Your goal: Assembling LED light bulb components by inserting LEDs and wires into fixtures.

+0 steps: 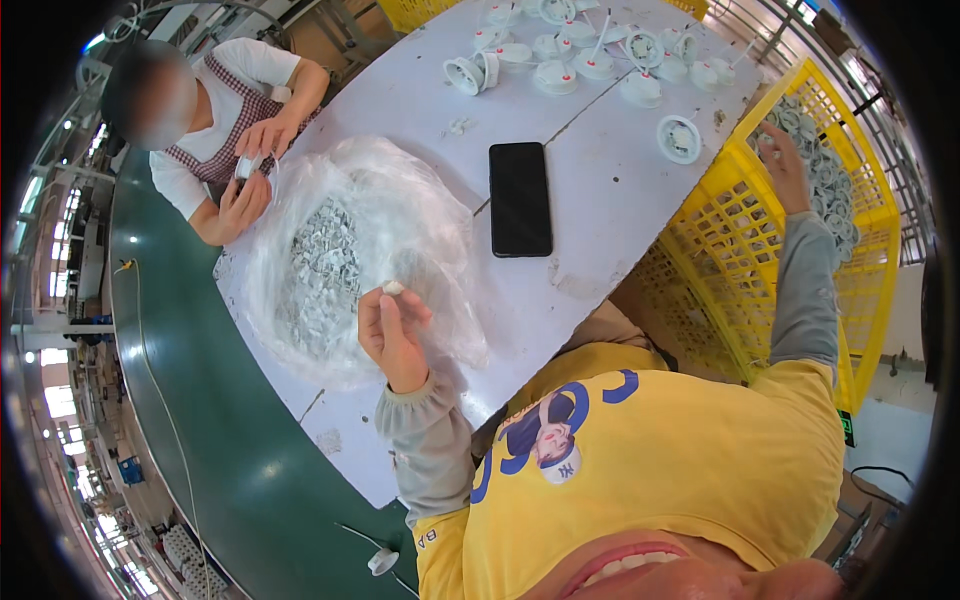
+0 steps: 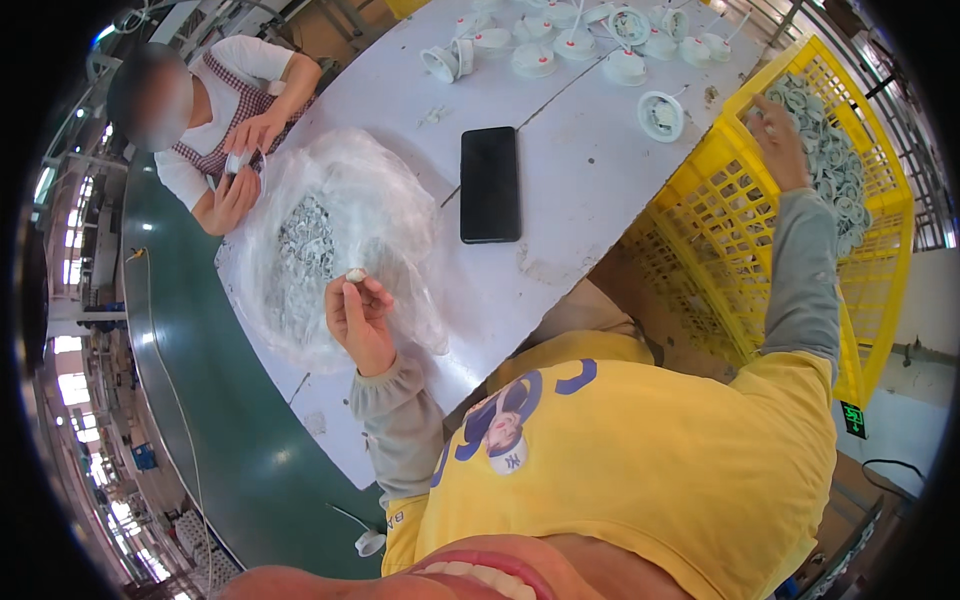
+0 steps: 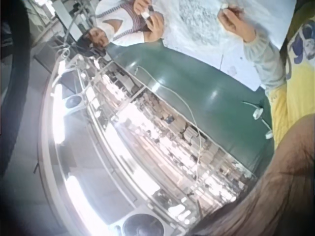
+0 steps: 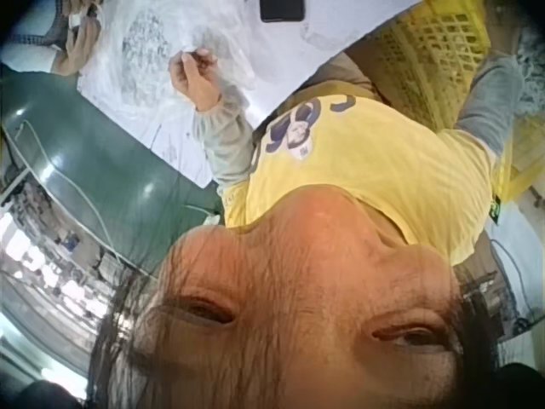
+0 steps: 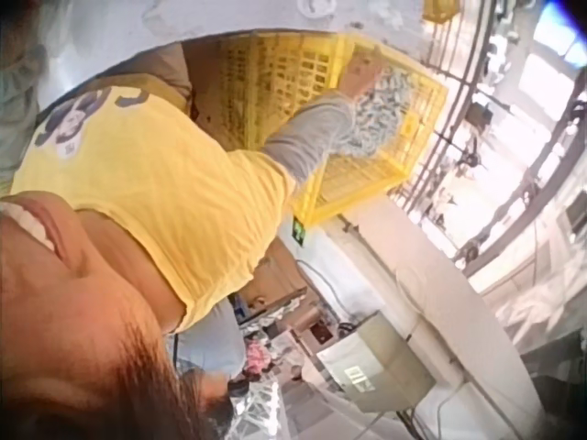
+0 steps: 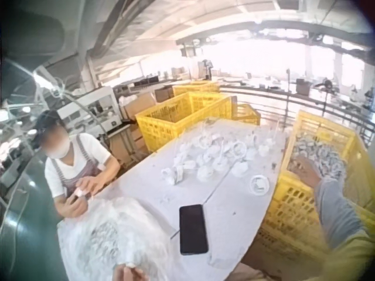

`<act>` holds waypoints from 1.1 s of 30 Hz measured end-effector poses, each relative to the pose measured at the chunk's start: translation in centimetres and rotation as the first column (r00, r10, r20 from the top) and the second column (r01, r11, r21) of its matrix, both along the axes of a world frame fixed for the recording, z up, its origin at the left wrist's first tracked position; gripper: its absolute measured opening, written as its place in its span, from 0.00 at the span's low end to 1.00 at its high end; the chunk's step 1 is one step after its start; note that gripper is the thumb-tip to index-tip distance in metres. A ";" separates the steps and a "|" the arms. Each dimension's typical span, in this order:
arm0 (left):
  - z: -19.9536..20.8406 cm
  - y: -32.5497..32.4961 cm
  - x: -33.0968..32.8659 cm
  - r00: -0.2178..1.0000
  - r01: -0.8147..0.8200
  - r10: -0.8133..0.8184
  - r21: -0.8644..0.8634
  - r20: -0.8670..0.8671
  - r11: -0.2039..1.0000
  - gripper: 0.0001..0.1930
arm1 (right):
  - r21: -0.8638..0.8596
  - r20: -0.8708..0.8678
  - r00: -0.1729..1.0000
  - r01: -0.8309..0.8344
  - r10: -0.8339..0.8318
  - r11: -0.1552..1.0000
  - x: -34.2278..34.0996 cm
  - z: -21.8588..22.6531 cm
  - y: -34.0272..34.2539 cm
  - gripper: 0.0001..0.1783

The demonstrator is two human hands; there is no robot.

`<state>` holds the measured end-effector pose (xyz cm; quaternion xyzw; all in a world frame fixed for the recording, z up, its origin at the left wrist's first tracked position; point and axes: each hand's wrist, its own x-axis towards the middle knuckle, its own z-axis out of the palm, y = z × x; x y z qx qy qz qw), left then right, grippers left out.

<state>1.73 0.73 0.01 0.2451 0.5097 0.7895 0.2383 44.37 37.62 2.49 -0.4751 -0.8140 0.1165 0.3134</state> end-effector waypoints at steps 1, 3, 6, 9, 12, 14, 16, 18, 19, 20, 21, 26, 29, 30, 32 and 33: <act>-0.1 -0.3 0.0 1.000 0.005 -0.005 -0.004 -0.008 1.000 0.08 | -0.062 -0.018 0.998 -0.063 0.062 0.996 -4.0 0.4 -1.5 0.22; -0.3 0.0 0.0 1.000 0.011 -0.012 -0.017 -0.029 1.000 0.07 | -0.121 -0.050 0.991 -0.131 0.126 0.984 -6.9 -0.5 -1.7 0.22; -0.4 0.0 0.4 0.999 0.023 -0.025 -0.044 -0.040 0.999 0.07 | -0.224 0.032 0.981 -0.180 0.192 0.958 -9.9 -1.9 -0.4 0.20; -0.2 0.5 0.5 0.996 0.049 -0.054 -0.069 -0.073 0.996 0.07 | -0.309 0.080 0.966 -0.211 0.247 0.927 -11.6 -1.5 -2.6 0.18; -0.2 0.8 0.5 0.994 0.026 -0.034 -0.080 -0.101 0.996 0.07 | -0.047 0.093 0.966 -0.239 0.242 0.970 -13.8 -1.0 -3.9 0.22; 0.2 0.2 0.1 0.993 0.034 -0.045 -0.098 -0.113 0.995 0.07 | 0.082 0.153 0.944 -0.307 0.292 0.948 -16.4 -0.6 -3.9 0.24; 0.3 -0.2 -0.2 0.989 0.052 -0.057 -0.038 -0.139 0.998 0.07 | 0.194 0.296 0.915 -0.337 0.272 0.921 -19.8 -0.9 -3.8 0.27; -0.4 -0.2 -0.8 0.972 0.074 -0.056 0.073 -0.228 0.995 0.06 | 0.281 0.450 0.845 -0.440 0.288 0.853 -21.3 -4.7 0.7 0.27; -0.4 -0.2 -1.1 0.973 0.070 -0.045 0.103 -0.227 0.992 0.06 | 0.291 0.474 0.831 -0.460 0.291 0.839 -21.7 -6.5 2.6 0.27; -1.3 -0.5 -1.4 0.985 0.001 0.018 0.111 -0.172 0.994 0.06 | 0.308 0.546 0.802 -0.460 0.242 0.833 -22.5 -7.4 3.4 0.28; -1.5 -1.2 -1.9 0.983 -0.084 0.111 0.183 -0.144 0.979 0.06 | 0.224 0.651 0.748 -0.351 0.129 0.909 -23.9 -7.6 2.6 0.27; 0.0 -7.5 -2.6 0.901 -0.424 0.431 0.281 0.040 0.861 0.06 | 0.176 0.744 0.596 -0.611 0.303 0.772 -22.4 -7.8 6.2 0.21; -0.8 -14.2 -2.3 0.694 -0.691 0.719 0.252 -0.029 0.677 0.07 | 0.102 0.713 0.601 -0.597 0.360 0.796 -24.4 -4.1 1.4 0.21; -1.0 -16.2 -2.7 0.576 -0.778 0.815 0.260 -0.068 0.572 0.07 | 0.090 0.712 0.624 -0.536 0.322 0.839 -24.7 -2.4 0.2 0.21; -1.1 -21.7 -2.5 0.325 -0.916 0.923 0.175 -0.206 0.362 0.06 | 0.177 0.653 0.671 -0.585 0.350 0.791 -25.6 -1.9 0.0 0.20; -0.7 -23.4 -2.4 0.193 -0.947 0.963 0.223 -0.187 0.233 0.05 | 0.204 0.593 0.667 -0.666 0.451 0.718 -26.1 -1.4 0.1 0.19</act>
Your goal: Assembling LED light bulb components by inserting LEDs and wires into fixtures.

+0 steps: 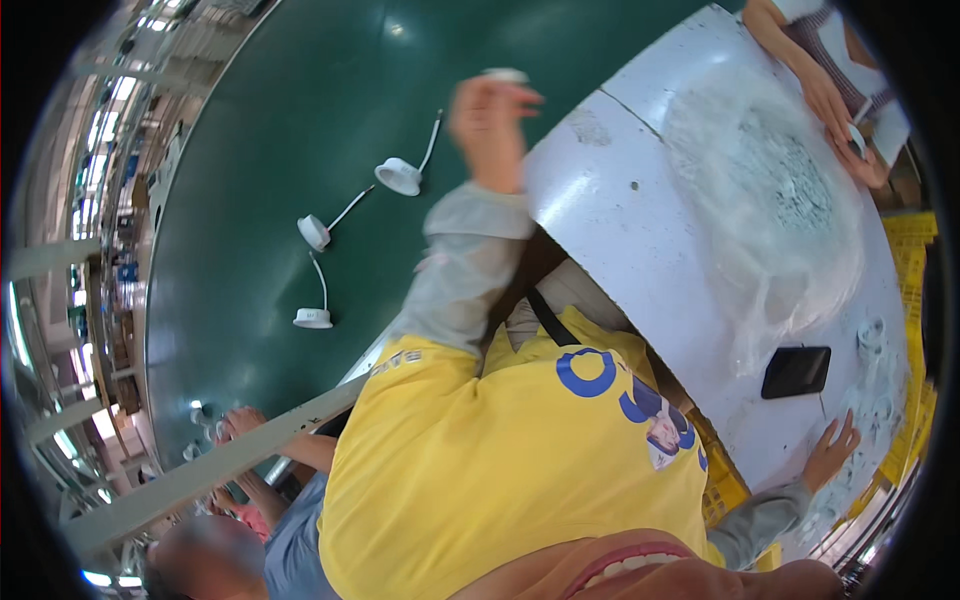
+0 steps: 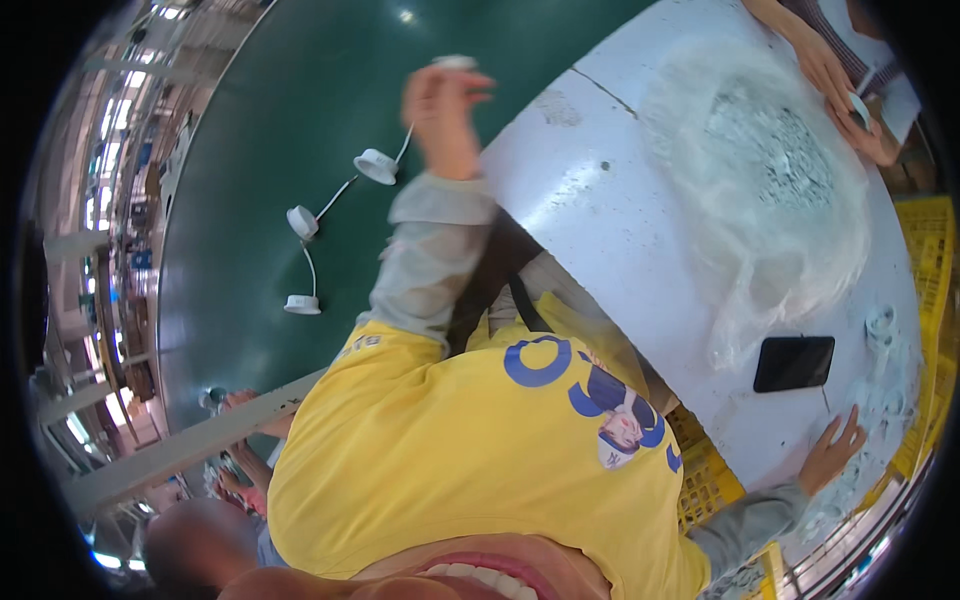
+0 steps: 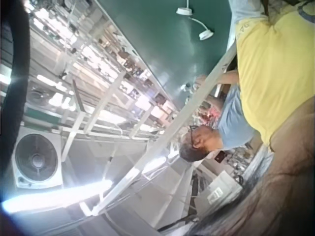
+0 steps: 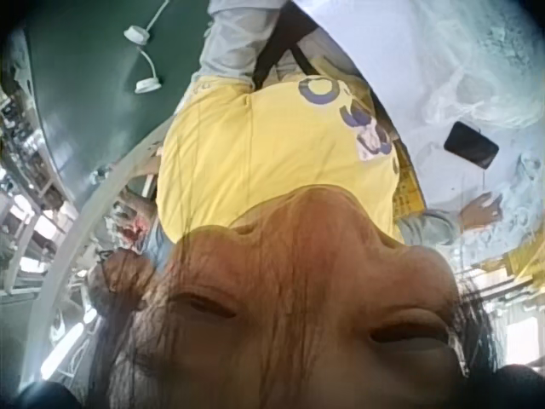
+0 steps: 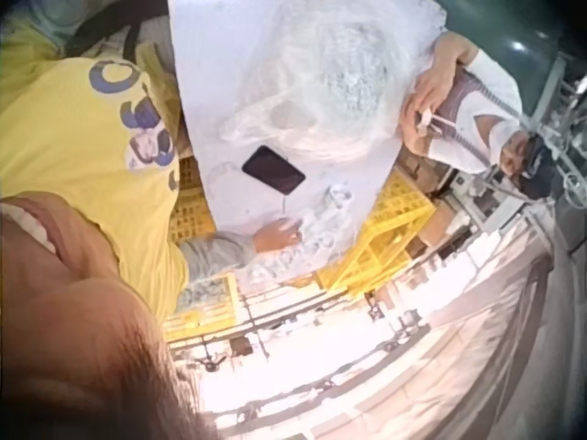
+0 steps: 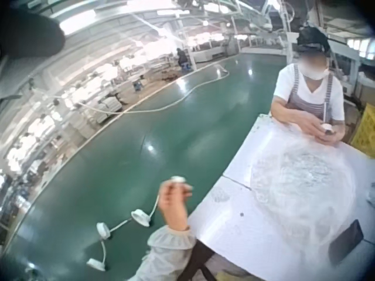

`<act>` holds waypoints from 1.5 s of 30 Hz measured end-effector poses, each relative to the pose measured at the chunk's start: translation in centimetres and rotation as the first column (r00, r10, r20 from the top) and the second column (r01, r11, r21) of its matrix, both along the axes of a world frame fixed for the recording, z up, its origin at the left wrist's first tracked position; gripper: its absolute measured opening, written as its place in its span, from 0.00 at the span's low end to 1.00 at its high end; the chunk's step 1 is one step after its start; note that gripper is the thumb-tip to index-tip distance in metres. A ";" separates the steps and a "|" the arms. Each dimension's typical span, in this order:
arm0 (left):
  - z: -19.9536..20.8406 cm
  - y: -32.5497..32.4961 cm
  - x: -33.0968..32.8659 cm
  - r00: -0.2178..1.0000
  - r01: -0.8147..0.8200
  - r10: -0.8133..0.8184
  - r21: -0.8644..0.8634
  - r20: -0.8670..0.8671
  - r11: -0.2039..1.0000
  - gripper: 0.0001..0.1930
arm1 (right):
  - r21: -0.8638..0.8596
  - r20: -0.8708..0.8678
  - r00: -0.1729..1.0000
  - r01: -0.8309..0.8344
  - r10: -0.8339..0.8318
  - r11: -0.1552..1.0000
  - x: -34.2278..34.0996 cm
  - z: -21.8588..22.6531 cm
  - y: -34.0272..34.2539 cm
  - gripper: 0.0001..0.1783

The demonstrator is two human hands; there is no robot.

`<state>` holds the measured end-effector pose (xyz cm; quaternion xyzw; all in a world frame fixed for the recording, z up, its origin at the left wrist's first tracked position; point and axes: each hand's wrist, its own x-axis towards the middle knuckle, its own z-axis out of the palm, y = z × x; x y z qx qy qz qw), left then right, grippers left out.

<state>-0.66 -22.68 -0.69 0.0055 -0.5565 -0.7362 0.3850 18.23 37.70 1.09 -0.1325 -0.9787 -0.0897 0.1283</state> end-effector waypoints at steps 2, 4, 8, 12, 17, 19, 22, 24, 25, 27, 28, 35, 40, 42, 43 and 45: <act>0.0 -5.0 1.0 0.947 -0.315 0.320 -0.117 0.034 0.942 0.06 | -0.019 -0.103 0.971 -0.217 0.214 0.976 -1.8 0.7 -0.4 0.18; -1.6 -11.3 3.4 0.884 -0.385 0.449 -0.343 0.129 0.857 0.12 | -0.291 -0.079 0.988 -0.151 0.134 0.945 -4.3 1.7 -2.5 0.17; -4.2 -18.6 8.5 0.759 -0.048 0.414 -0.591 0.503 0.806 0.24 | -0.292 0.019 0.993 -0.104 0.115 0.951 -6.6 4.0 -5.7 0.13; -5.3 -18.4 9.2 0.721 0.161 0.387 -0.682 0.575 0.713 0.22 | -0.540 -0.253 0.916 -0.401 0.311 0.740 -9.4 5.9 -12.5 0.10; -5.6 -18.1 9.2 0.659 0.273 0.403 -0.701 0.635 0.659 0.15 | -0.410 -0.416 0.597 -0.796 0.686 0.444 -17.7 5.4 -20.6 0.08; -5.4 -17.8 8.1 0.570 0.325 0.392 -0.637 0.722 0.699 0.14 | -0.403 -0.322 0.588 -0.794 0.742 0.455 -21.0 3.4 -21.6 0.08; -4.5 -15.3 6.5 0.811 0.174 0.293 -0.687 0.507 0.706 0.11 | -0.375 -0.132 0.673 -0.714 0.728 0.591 -24.3 -0.1 -22.1 0.08; -3.2 -12.4 5.0 0.913 0.092 0.233 -0.725 0.335 0.683 0.08 | -0.328 -0.038 0.711 -0.673 0.703 0.663 -25.1 -0.7 -22.7 0.07; -2.3 -10.3 3.8 0.977 0.015 0.148 -0.739 0.154 0.673 0.06 | -0.306 0.025 0.735 -0.640 0.678 0.705 -25.2 -0.7 -22.8 0.07; 0.4 -4.5 2.0 0.968 0.174 -0.055 -0.499 0.243 0.849 0.04 | -0.278 0.091 0.765 -0.595 0.638 0.754 -25.0 -0.8 -22.4 0.07; 1.6 -2.8 1.3 0.940 0.293 -0.191 -0.381 0.282 0.877 0.04 | -0.294 0.029 0.765 -0.608 0.643 0.737 -24.9 -0.8 -22.3 0.06; 6.2 7.6 -2.2 0.699 0.712 -0.702 -0.046 0.139 0.700 0.09 | -0.480 -0.417 0.693 -0.718 0.589 0.505 -23.6 -1.5 -22.0 0.04; 6.4 11.8 -3.6 0.088 0.993 -0.977 0.097 -0.194 0.070 0.15 | -0.656 -0.386 0.796 -0.592 0.467 0.468 -22.6 -0.6 -21.9 0.05; 5.2 15.1 -3.5 -0.074 0.967 -0.904 0.191 -0.420 -0.168 0.16 | -0.683 -0.404 0.824 -0.561 0.397 0.468 -22.1 -0.2 -21.7 0.05; 4.5 16.0 -3.4 -0.043 0.962 -0.892 0.222 -0.450 -0.158 0.16 | -0.676 -0.417 0.827 -0.560 0.377 0.479 -22.0 -0.1 -21.8 0.05; 2.6 17.4 -3.2 -0.002 0.935 -0.897 0.318 -0.441 -0.158 0.16 | -0.683 -0.425 0.847 -0.532 0.320 0.500 -21.4 0.2 -21.3 0.06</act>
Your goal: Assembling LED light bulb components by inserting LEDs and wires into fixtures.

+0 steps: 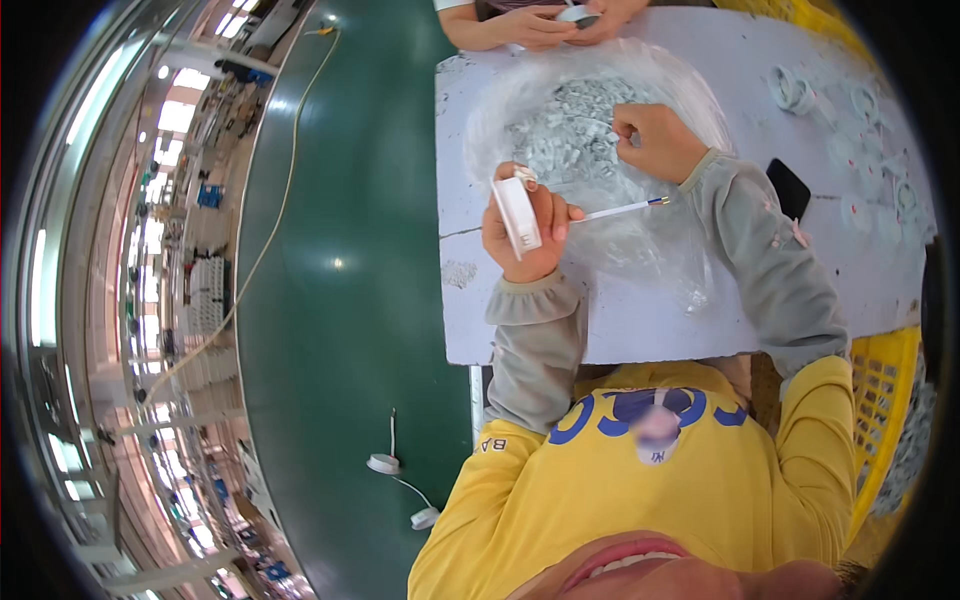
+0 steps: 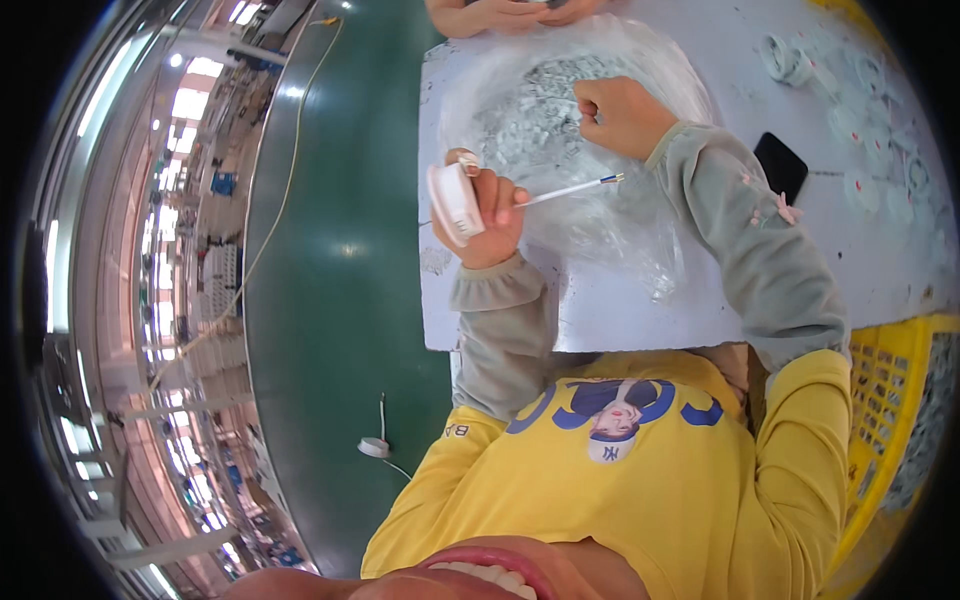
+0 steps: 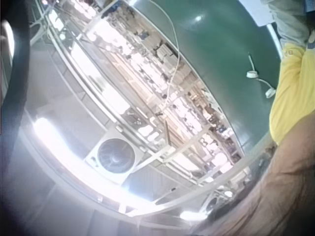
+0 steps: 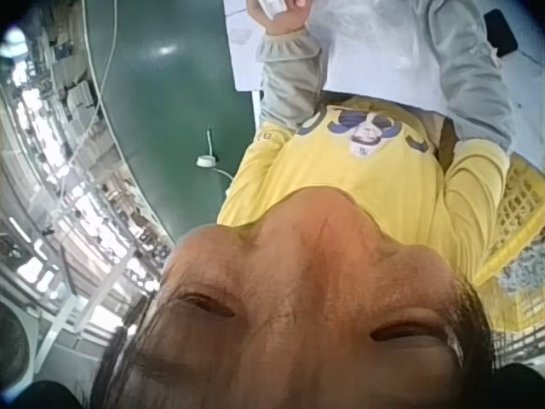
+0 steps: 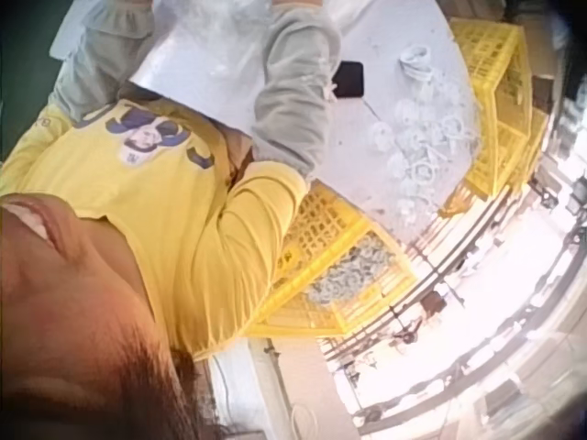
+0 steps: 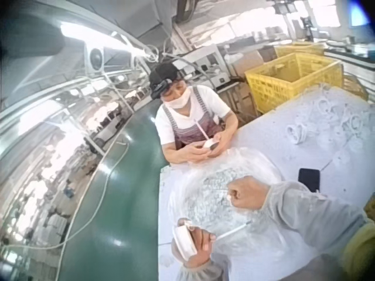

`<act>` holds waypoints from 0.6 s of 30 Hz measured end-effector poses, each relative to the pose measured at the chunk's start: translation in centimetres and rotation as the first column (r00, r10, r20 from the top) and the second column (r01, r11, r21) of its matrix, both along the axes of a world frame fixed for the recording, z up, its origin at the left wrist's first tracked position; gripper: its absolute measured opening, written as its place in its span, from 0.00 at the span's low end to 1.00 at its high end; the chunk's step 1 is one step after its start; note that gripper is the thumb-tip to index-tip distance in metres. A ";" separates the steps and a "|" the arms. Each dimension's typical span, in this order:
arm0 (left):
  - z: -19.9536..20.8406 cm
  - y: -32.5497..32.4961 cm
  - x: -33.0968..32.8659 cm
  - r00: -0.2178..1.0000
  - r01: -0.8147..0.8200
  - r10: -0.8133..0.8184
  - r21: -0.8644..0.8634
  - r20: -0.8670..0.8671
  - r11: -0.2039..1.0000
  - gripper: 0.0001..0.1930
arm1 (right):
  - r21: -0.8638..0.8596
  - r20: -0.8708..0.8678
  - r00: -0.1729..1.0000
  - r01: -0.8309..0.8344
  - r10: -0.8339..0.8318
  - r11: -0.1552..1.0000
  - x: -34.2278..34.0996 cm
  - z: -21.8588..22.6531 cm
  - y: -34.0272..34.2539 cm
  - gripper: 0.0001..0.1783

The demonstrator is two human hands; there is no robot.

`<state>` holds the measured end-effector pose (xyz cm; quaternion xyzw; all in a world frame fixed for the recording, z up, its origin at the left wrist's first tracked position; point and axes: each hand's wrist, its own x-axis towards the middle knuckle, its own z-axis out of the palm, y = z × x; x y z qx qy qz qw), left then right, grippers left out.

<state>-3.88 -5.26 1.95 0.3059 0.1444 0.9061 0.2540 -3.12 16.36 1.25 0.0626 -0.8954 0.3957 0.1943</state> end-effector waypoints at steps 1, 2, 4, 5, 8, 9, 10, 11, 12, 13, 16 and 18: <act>-0.4 0.1 0.1 1.000 0.022 -0.022 -0.015 0.006 1.000 0.16 | 0.008 -0.037 0.999 -0.015 0.015 1.000 0.2 0.4 0.1 0.06; -0.6 0.4 0.8 0.986 -0.163 0.165 -0.325 -0.021 0.932 0.15 | 0.019 -0.064 0.998 -0.028 0.029 0.999 0.6 0.3 0.3 0.06; -0.9 1.6 2.1 0.948 -0.299 0.302 -0.603 -0.100 0.740 0.14 | -0.017 0.011 1.000 -0.012 0.013 1.000 1.0 0.0 0.8 0.05; -0.8 2.4 2.2 0.935 -0.336 0.324 -0.642 -0.142 0.690 0.12 | -0.037 0.057 0.998 -0.020 0.022 0.999 0.9 0.1 1.1 0.05; -1.4 2.8 2.4 0.929 -0.340 0.345 -0.672 -0.133 0.657 0.09 | -0.076 -0.021 0.999 -0.050 0.048 0.996 1.0 -1.2 1.1 0.05; -2.1 2.4 2.0 0.895 -0.431 0.381 -0.670 -0.233 0.604 0.09 | -0.074 -0.020 0.999 -0.041 0.040 0.996 0.8 -1.5 1.0 0.05; -2.7 2.2 1.8 0.850 -0.520 0.411 -0.656 -0.330 0.547 0.09 | 0.094 -0.031 0.996 -0.083 0.087 0.992 0.4 -1.6 0.9 0.05; -2.8 2.0 1.8 0.849 -0.519 0.416 -0.658 -0.325 0.546 0.09 | 0.257 -0.029 0.989 -0.134 0.146 0.957 0.2 -1.3 0.5 0.06; -2.8 1.9 1.7 0.853 -0.512 0.411 -0.668 -0.321 0.540 0.09 | 0.259 -0.022 0.988 -0.141 0.151 0.956 0.0 -0.9 -0.1 0.06; -2.9 1.8 1.7 0.857 -0.504 0.407 -0.678 -0.316 0.535 0.09 | 0.290 0.117 0.982 -0.174 0.145 0.941 -0.3 -0.5 -0.6 0.07; -2.1 2.2 2.0 0.890 -0.400 0.440 -0.664 -0.119 0.631 0.10 | 0.339 0.163 0.975 -0.198 0.150 0.920 -0.7 -0.6 -1.4 0.07; -1.3 2.0 2.1 0.923 -0.328 0.382 -0.620 -0.048 0.713 0.09 | 0.351 0.074 0.982 -0.190 0.176 0.917 -0.7 -0.5 -1.7 0.06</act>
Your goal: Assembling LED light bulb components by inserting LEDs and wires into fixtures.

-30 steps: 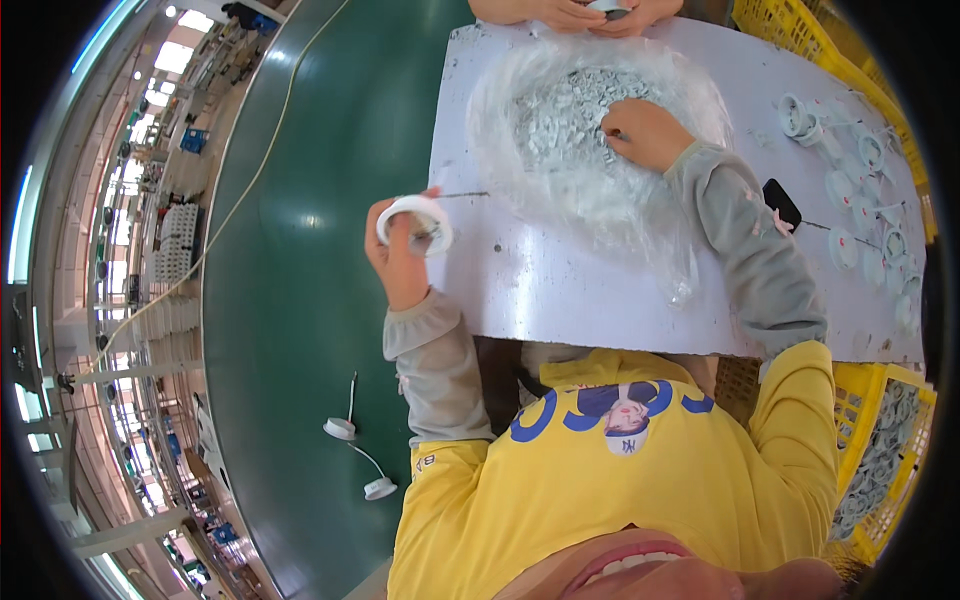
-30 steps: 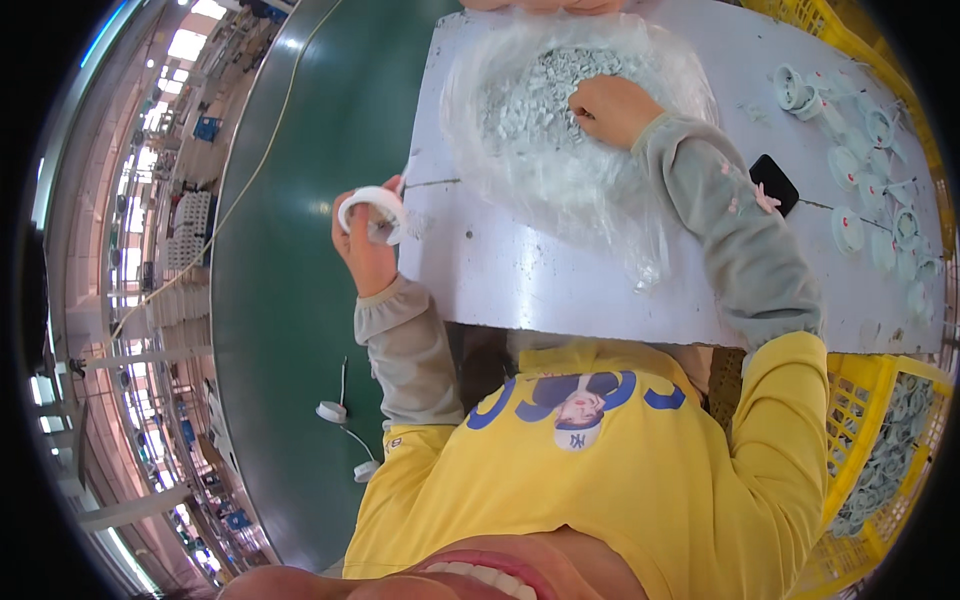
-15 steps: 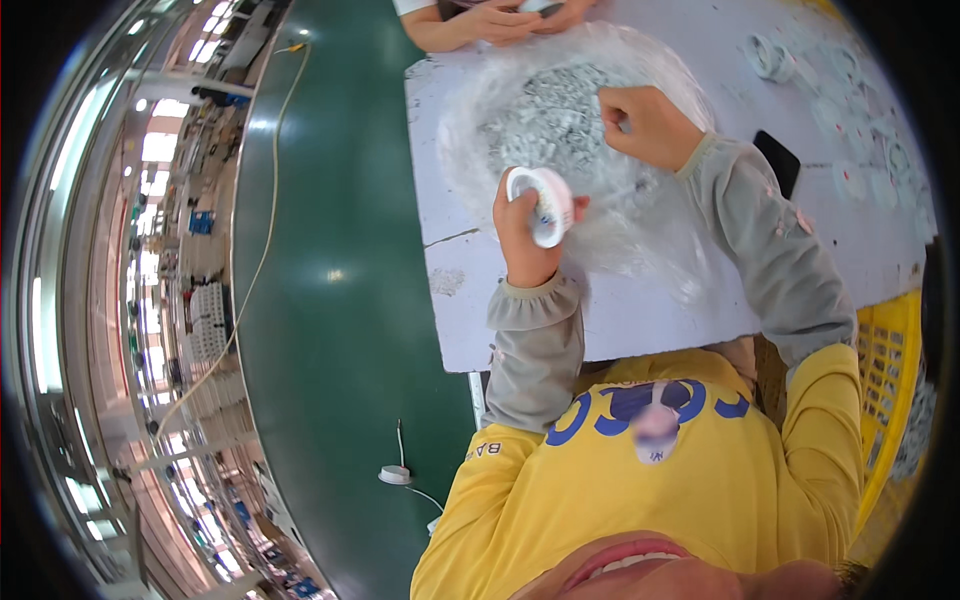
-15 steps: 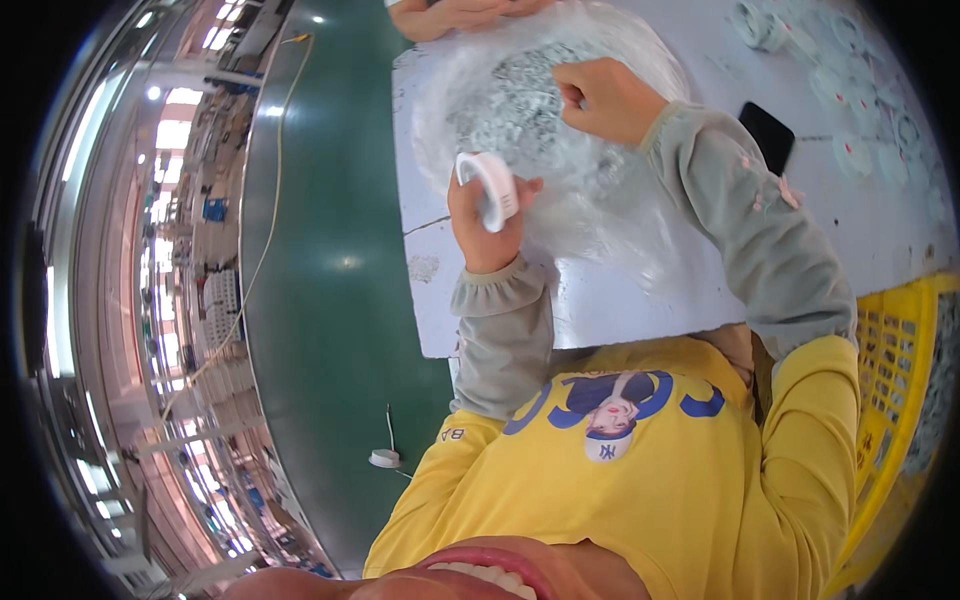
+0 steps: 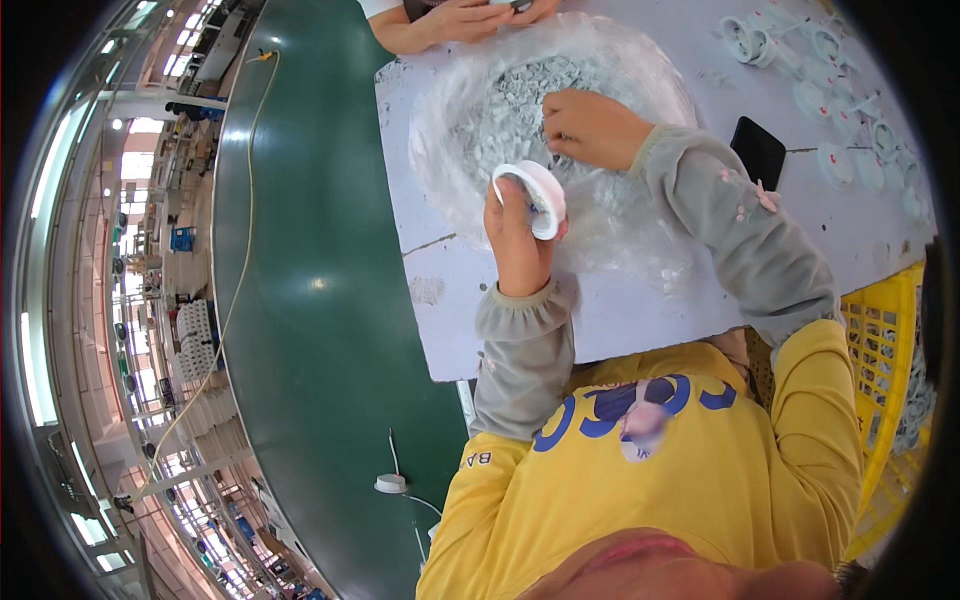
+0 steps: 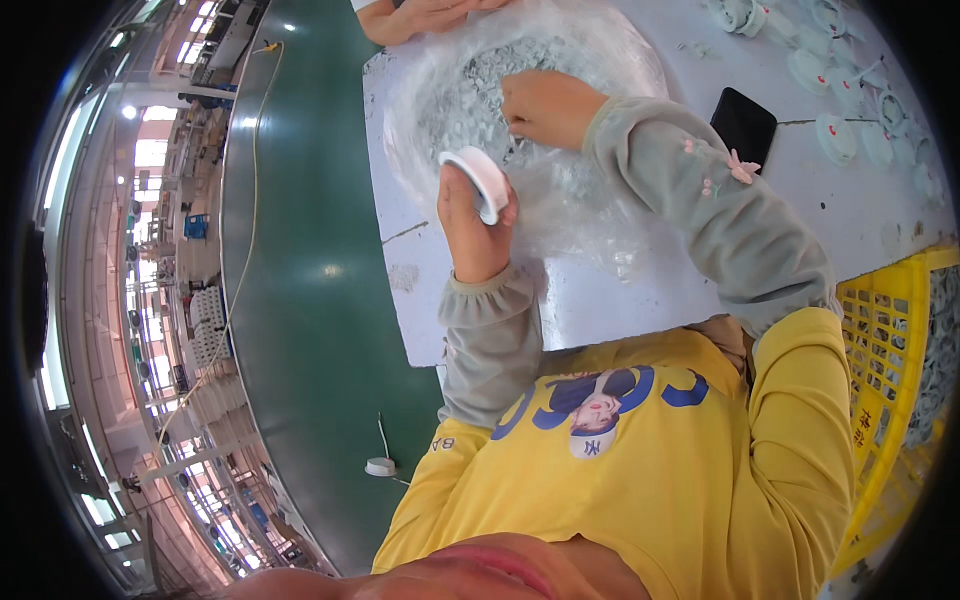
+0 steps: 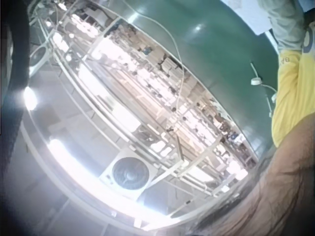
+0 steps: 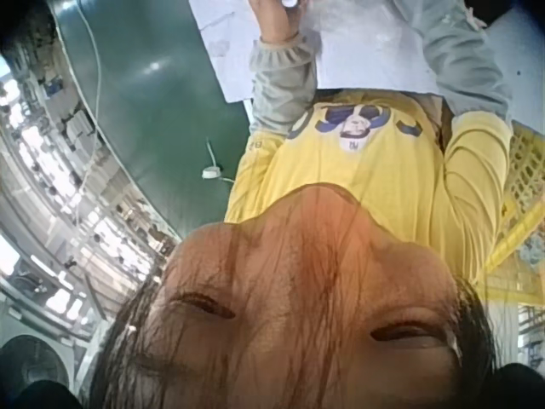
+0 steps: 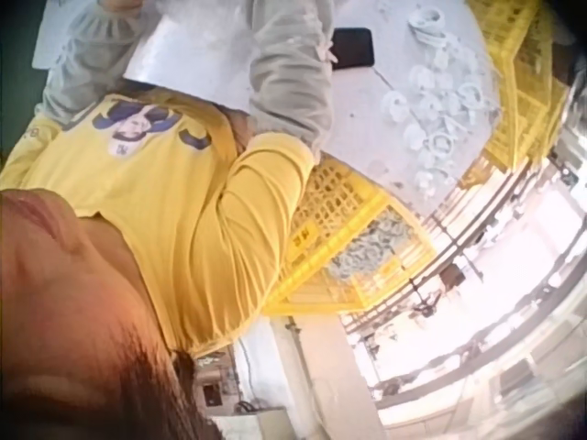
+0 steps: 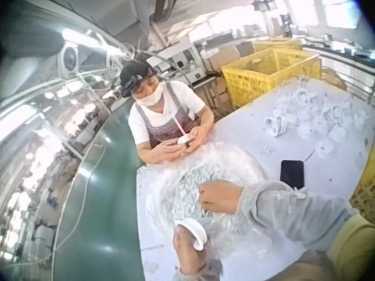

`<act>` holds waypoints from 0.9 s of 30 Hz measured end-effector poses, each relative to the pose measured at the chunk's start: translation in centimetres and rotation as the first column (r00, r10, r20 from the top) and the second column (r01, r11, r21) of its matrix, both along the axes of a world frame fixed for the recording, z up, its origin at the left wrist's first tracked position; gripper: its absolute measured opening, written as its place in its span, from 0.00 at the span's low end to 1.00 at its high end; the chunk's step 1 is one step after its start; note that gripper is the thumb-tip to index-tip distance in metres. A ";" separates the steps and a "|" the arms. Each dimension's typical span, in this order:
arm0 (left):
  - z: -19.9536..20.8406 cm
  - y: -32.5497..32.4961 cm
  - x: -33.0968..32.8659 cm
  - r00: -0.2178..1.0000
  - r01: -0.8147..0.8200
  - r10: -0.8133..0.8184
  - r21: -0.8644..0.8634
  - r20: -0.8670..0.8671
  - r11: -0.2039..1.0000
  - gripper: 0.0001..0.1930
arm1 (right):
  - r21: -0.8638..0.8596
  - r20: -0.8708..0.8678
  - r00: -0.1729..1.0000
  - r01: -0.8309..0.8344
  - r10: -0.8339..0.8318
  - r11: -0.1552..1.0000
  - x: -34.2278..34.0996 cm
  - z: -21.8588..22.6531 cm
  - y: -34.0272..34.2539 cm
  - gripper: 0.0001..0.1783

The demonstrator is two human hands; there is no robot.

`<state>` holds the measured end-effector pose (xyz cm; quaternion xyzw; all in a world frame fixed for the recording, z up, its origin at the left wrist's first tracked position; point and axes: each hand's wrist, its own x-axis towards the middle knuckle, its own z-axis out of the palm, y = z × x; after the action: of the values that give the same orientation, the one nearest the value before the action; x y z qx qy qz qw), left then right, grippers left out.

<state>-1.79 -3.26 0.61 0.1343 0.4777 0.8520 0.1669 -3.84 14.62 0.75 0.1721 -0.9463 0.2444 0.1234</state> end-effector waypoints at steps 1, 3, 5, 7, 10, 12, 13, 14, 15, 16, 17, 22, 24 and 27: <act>0.1 -0.2 0.0 0.997 0.074 -0.077 0.087 0.030 0.993 0.09 | -0.100 0.059 0.998 0.031 -0.025 0.994 0.1 0.2 0.3 0.06; 0.0 -0.2 -0.3 0.996 0.092 -0.093 0.122 0.003 0.988 0.06 | -0.201 0.118 0.992 0.063 -0.039 0.978 0.4 0.9 0.7 0.06; 0.0 0.0 -0.2 0.991 0.135 -0.134 0.189 -0.018 0.973 0.05 | -0.625 0.224 0.974 0.167 -0.030 0.763 1.1 1.2 1.1 0.09; 0.1 0.3 -0.2 0.988 0.151 -0.155 0.227 0.002 0.962 0.06 | -0.702 0.164 0.986 0.112 0.007 0.703 1.6 1.4 2.0 0.09; -0.5 0.0 -0.4 0.985 0.171 -0.175 0.253 -0.006 0.952 0.06 | -0.818 0.145 0.988 0.093 0.046 0.567 3.1 2.8 2.9 0.08; -1.4 -0.4 -0.7 0.984 0.180 -0.176 0.237 -0.036 0.955 0.07 | -0.852 0.190 0.980 0.132 0.064 0.506 5.3 4.6 3.6 0.05; -2.1 -0.6 -0.9 0.977 0.210 -0.195 0.251 -0.084 0.945 0.08 | -0.901 0.200 0.979 0.164 0.048 0.401 6.2 4.7 3.5 0.04; -2.4 -0.5 -1.0 0.967 0.245 -0.215 0.267 -0.135 0.932 0.10 | -0.904 0.197 0.979 0.164 0.044 0.394 7.1 4.4 3.7 0.04; -2.3 -0.3 -1.0 0.966 0.250 -0.221 0.259 -0.134 0.933 0.10 | -0.940 0.173 0.983 0.149 0.053 0.308 8.0 3.7 4.3 0.04; -2.1 -0.3 -0.9 0.912 0.410 -0.379 0.371 -0.155 0.833 0.12 | -0.967 0.148 0.987 0.132 0.061 0.220 8.7 3.2 4.6 0.05; -2.0 -0.3 -0.8 0.833 0.542 -0.520 0.470 -0.191 0.696 0.15 | -0.969 0.149 0.987 0.133 0.063 0.208 9.5 2.8 4.6 0.05; -2.1 0.0 -0.9 0.800 0.529 -0.582 0.625 -0.142 0.575 0.18 | -0.954 0.217 0.950 0.157 0.224 0.257 10.4 1.7 3.1 0.08; -2.1 0.0 -1.1 0.790 0.512 -0.603 0.662 -0.112 0.547 0.19 | -0.952 0.233 0.938 0.166 0.258 0.255 10.3 1.6 2.3 0.08; -2.3 -0.1 -1.1 0.772 0.526 -0.623 0.674 -0.124 0.518 0.20 | -0.955 0.214 0.937 0.141 0.276 0.261 10.5 1.3 1.4 0.09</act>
<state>-2.88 -3.32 -1.74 0.2783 0.0502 0.8672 0.4100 6.62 16.01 2.09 0.0576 -0.5989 0.7983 0.0267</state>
